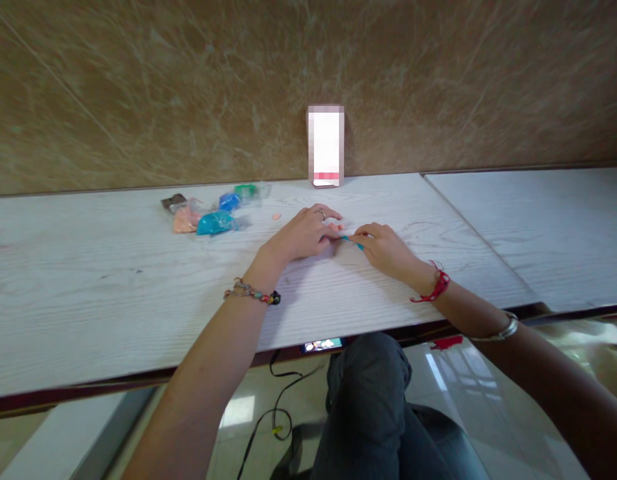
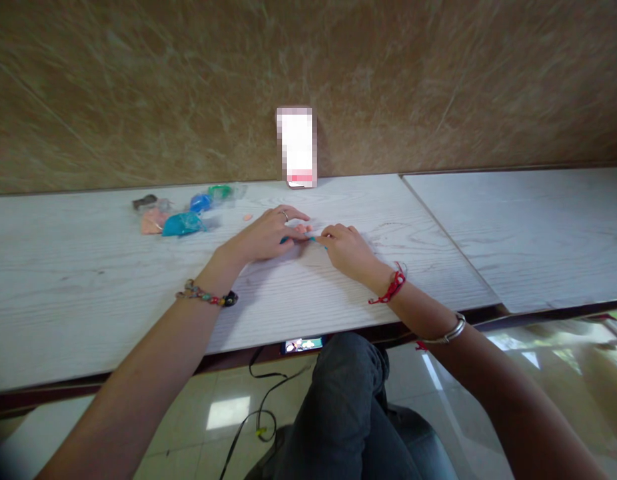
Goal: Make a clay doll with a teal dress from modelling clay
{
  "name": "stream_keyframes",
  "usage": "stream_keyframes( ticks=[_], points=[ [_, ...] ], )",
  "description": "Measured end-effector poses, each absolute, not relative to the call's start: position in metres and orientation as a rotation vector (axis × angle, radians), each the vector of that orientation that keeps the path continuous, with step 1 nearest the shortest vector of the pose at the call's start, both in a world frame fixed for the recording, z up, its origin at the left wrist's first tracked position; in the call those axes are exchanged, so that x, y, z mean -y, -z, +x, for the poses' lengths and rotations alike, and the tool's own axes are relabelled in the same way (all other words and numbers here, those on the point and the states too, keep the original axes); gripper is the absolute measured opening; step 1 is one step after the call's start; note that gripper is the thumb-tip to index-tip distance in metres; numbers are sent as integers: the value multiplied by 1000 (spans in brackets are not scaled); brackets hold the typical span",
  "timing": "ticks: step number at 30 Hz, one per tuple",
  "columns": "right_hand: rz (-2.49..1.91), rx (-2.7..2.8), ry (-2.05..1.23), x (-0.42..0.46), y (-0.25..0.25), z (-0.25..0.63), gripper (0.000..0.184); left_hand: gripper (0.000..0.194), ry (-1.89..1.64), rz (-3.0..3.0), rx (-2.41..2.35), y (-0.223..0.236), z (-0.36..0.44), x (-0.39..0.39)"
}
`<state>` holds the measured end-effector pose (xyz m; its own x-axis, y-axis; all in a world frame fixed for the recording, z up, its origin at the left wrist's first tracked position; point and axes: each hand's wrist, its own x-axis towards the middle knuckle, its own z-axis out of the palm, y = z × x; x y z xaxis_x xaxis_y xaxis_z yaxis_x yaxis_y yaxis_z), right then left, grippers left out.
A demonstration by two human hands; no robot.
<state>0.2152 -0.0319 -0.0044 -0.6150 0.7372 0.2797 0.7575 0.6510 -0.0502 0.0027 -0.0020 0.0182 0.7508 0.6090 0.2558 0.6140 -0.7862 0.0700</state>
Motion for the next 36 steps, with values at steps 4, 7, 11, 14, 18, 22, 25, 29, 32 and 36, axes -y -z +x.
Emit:
stream_keyframes(
  ticks=[4,7,11,14,18,22,25,29,32,36],
  points=[
    [-1220,2619,102,33,4,216,38,36,430,-2910,1016,-18,3,1],
    [-1221,2634,91,33,3,215,39,38,461,-2908,1057,-18,5,1],
    [-1243,2669,71,33,1,214,38,39,431,-2940,1052,-17,10,3],
    [-1248,2665,53,33,1,215,38,40,357,-2948,1026,-18,12,5],
    [-1235,2605,-1,33,8,218,41,41,347,-2968,1031,-18,12,6],
    [-1219,2488,-77,31,16,224,49,38,350,-2969,1023,-16,11,4],
    [-1213,2485,-40,33,16,228,46,39,339,-2957,1011,-16,11,3],
    [-1212,2563,110,39,10,229,39,41,344,-2948,1015,-17,13,4],
    [-1207,2593,139,41,8,227,39,38,414,-2944,1030,-18,13,5],
    [-1236,2529,-13,37,11,227,43,37,442,-2941,1015,-17,14,5]
  ],
)
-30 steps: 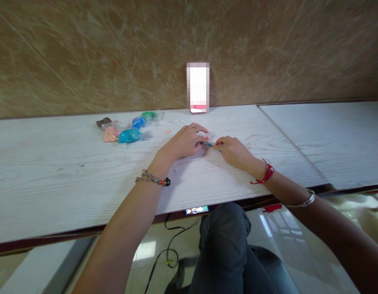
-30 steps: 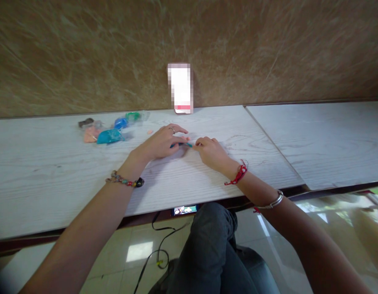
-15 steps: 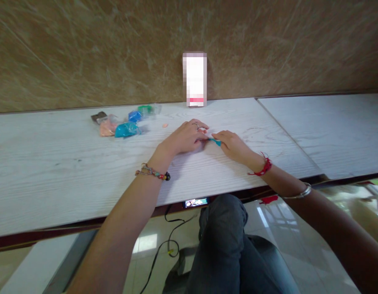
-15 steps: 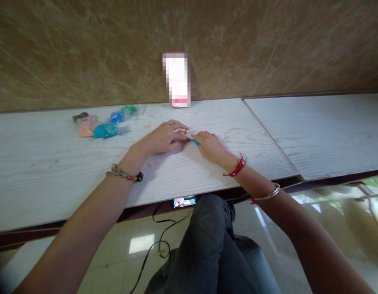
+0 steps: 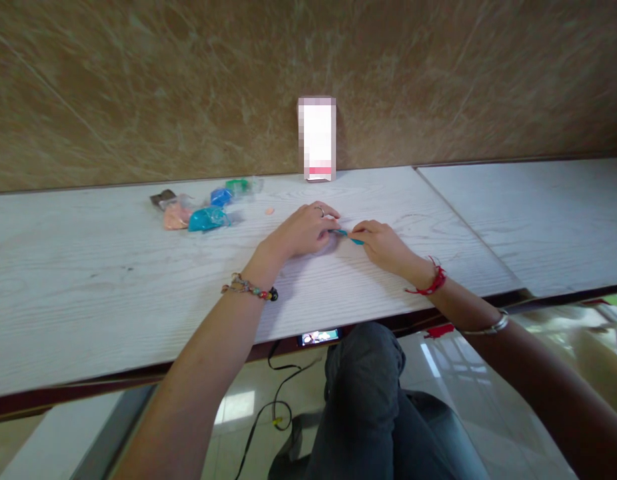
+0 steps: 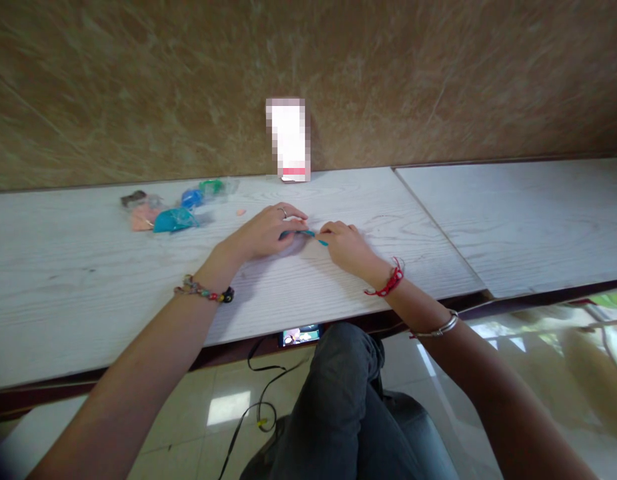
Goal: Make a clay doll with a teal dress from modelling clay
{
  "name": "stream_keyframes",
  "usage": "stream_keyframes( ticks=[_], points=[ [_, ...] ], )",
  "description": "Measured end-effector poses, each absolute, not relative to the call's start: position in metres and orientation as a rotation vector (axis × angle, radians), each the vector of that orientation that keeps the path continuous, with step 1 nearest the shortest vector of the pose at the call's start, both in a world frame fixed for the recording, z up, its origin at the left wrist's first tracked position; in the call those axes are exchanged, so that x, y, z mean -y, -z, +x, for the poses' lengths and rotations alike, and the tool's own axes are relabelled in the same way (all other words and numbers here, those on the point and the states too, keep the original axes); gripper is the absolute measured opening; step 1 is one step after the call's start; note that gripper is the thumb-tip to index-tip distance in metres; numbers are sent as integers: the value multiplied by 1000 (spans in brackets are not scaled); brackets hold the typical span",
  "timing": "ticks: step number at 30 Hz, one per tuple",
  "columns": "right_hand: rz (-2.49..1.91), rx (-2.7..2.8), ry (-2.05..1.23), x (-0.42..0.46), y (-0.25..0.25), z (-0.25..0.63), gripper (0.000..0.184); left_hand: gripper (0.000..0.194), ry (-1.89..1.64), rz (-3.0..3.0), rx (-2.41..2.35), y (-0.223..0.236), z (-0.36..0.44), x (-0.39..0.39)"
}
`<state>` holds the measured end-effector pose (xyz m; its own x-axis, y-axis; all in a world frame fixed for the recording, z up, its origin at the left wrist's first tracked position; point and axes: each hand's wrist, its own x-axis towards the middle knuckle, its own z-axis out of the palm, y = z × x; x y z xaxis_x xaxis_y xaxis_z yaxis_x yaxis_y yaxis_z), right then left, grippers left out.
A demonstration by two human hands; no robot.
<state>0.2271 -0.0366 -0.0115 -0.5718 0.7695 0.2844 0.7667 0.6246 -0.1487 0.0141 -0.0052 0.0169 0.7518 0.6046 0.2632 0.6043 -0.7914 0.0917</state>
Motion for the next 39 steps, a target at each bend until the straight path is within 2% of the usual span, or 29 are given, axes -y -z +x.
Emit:
stream_keyframes(
  ticks=[5,13,21,26,29,33,39],
  points=[
    [-1205,2434,-151,32,16,231,49,41,-418,2957,-981,-14,16,5],
    [-1209,2561,82,43,10,230,38,39,-352,3012,-964,-11,16,4],
    [-1206,2432,85,42,12,239,47,43,-387,2991,-925,-13,20,6],
    [-1231,2590,268,49,9,239,40,40,-326,3013,-914,-12,20,5],
    [-1269,2594,255,49,10,237,37,39,-323,3026,-910,-12,20,5],
    [-1328,2436,127,45,15,239,45,42,-336,3025,-910,-12,21,6],
    [-1256,2540,178,46,15,235,54,43,-366,3005,-915,-11,19,5]
  ],
)
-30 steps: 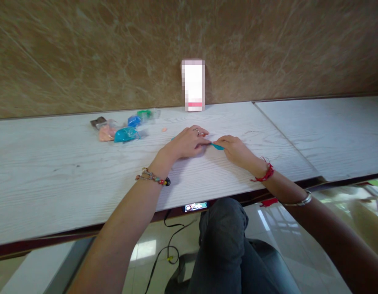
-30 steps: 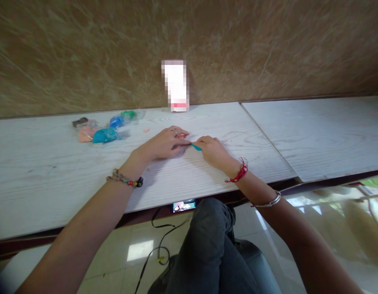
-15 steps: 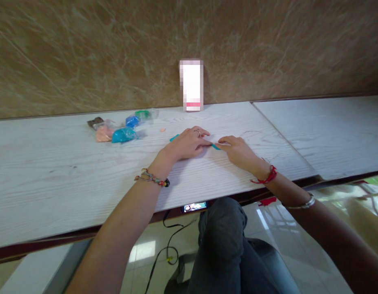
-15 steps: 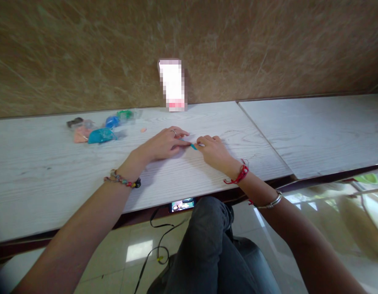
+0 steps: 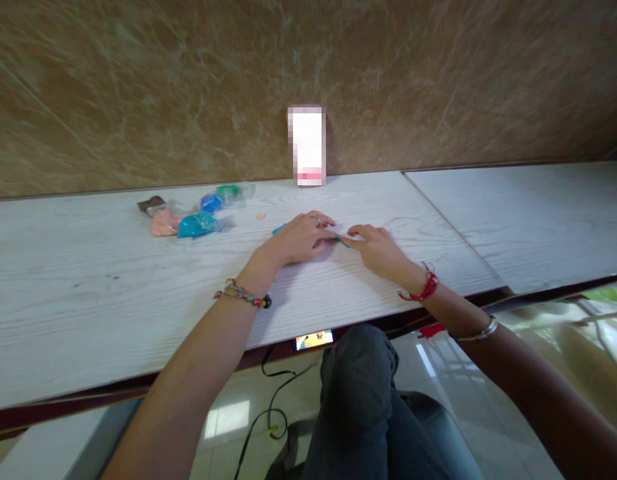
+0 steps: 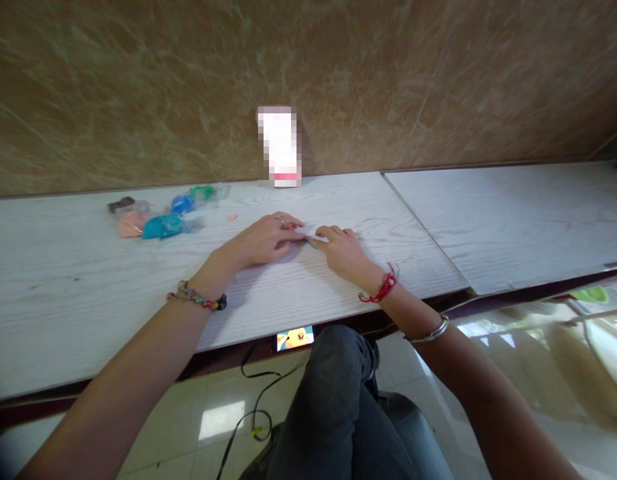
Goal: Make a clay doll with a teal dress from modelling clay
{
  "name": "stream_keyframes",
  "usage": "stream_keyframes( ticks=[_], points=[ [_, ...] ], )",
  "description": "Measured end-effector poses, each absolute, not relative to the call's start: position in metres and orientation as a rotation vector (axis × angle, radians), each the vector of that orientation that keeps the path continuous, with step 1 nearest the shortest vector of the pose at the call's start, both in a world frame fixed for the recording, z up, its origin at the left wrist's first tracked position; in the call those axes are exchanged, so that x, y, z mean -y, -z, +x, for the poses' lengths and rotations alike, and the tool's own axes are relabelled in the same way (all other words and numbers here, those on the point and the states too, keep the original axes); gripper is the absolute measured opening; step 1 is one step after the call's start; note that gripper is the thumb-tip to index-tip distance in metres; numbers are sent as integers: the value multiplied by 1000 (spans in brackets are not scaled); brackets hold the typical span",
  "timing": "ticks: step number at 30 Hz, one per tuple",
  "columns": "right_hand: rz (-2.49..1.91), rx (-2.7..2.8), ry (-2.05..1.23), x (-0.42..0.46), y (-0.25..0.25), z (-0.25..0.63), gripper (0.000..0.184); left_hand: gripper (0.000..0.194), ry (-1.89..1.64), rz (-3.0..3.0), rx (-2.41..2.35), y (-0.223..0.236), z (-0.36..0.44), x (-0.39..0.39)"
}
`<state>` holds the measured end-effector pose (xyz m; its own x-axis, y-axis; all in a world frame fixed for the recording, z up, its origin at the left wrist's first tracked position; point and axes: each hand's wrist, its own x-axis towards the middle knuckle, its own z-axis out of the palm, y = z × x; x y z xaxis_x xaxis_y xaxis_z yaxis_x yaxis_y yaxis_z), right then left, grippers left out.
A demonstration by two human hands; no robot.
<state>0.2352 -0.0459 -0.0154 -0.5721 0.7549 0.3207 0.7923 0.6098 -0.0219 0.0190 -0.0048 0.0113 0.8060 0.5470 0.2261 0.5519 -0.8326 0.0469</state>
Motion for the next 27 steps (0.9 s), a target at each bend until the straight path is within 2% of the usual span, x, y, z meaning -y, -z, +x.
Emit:
stream_keyframes(
  ticks=[6,17,27],
  points=[
    [-1277,2433,91,45,17,242,53,40,334,-2970,904,-11,18,3],
    [-1310,2492,129,53,17,256,57,43,380,-2969,906,-14,23,8],
    [-1337,2481,172,61,10,258,58,39,205,-2962,893,-14,25,11]
  ],
)
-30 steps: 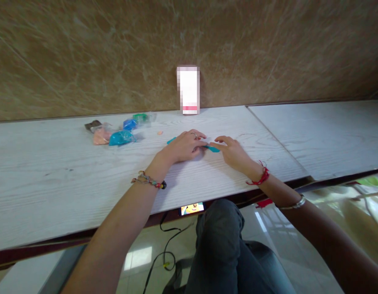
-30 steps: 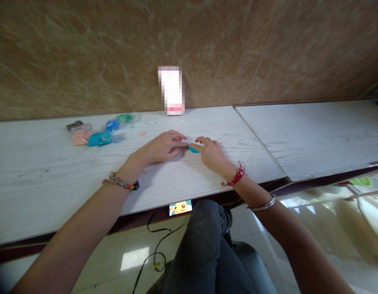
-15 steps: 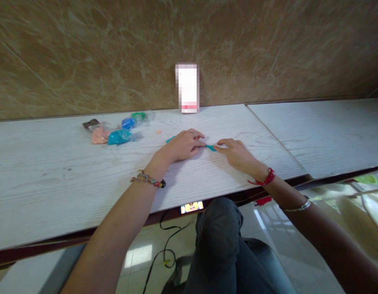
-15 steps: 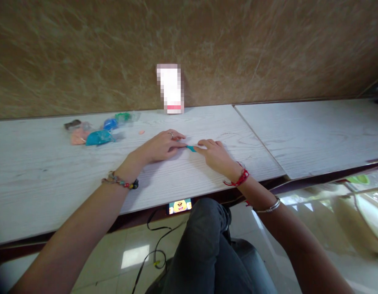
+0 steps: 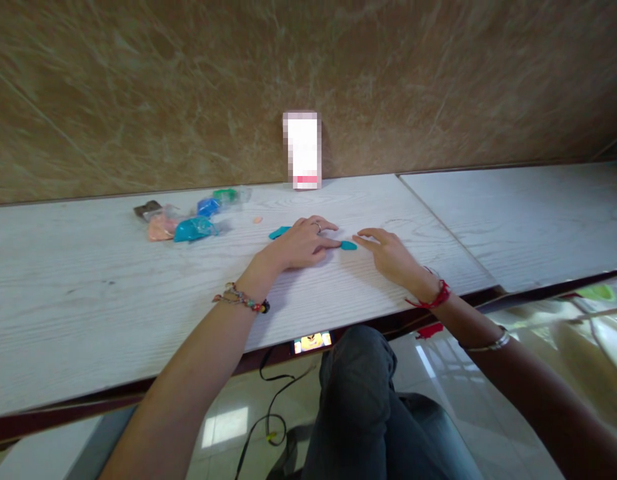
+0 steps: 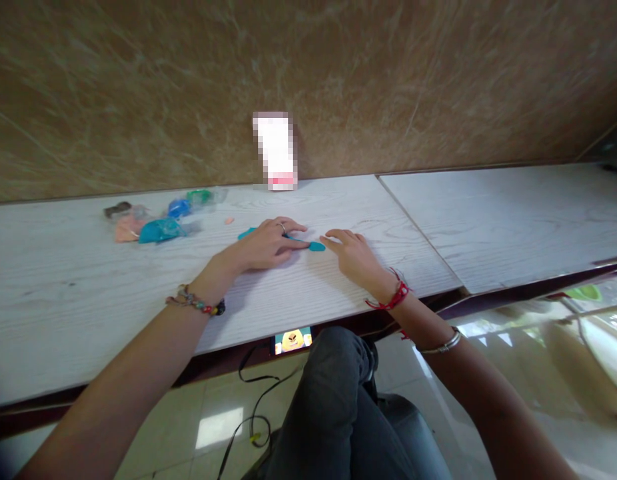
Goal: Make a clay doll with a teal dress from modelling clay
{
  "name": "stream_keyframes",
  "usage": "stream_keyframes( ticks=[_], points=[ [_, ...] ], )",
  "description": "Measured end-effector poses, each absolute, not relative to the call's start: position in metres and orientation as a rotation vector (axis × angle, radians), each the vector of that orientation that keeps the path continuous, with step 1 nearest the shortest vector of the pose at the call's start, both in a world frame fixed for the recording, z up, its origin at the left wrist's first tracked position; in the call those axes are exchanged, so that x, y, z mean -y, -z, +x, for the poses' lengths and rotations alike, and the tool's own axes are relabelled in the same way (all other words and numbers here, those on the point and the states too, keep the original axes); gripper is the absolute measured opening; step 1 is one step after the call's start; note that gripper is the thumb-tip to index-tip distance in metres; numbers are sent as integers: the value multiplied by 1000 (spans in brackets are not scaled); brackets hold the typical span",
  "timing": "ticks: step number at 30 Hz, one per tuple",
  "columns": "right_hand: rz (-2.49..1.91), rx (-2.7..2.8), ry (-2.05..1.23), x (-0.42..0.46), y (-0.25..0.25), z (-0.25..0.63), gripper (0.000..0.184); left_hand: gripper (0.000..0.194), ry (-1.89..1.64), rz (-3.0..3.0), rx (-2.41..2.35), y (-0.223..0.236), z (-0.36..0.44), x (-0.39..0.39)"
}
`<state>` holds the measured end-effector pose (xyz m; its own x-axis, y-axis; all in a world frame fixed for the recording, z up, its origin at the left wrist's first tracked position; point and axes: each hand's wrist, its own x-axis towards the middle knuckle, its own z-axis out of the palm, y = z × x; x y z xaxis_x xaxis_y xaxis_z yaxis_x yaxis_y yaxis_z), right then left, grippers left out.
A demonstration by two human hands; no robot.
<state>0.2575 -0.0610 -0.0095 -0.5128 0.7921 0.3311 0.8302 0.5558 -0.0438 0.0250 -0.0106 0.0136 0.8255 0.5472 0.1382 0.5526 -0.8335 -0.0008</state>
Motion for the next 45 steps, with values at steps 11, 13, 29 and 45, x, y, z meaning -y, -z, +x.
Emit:
stream_keyframes(
  ticks=[11,13,29,45],
  points=[
    [-1270,2463,168,61,13,258,54,35,228,-2978,917,-14,24,11],
    [-1263,2474,170,60,12,259,56,35,237,-2978,927,-15,25,12],
    [-1246,2576,124,55,13,255,57,41,305,-3010,938,-12,22,7],
    [-1256,2574,165,55,14,261,56,43,252,-2986,887,-9,22,7]
  ],
)
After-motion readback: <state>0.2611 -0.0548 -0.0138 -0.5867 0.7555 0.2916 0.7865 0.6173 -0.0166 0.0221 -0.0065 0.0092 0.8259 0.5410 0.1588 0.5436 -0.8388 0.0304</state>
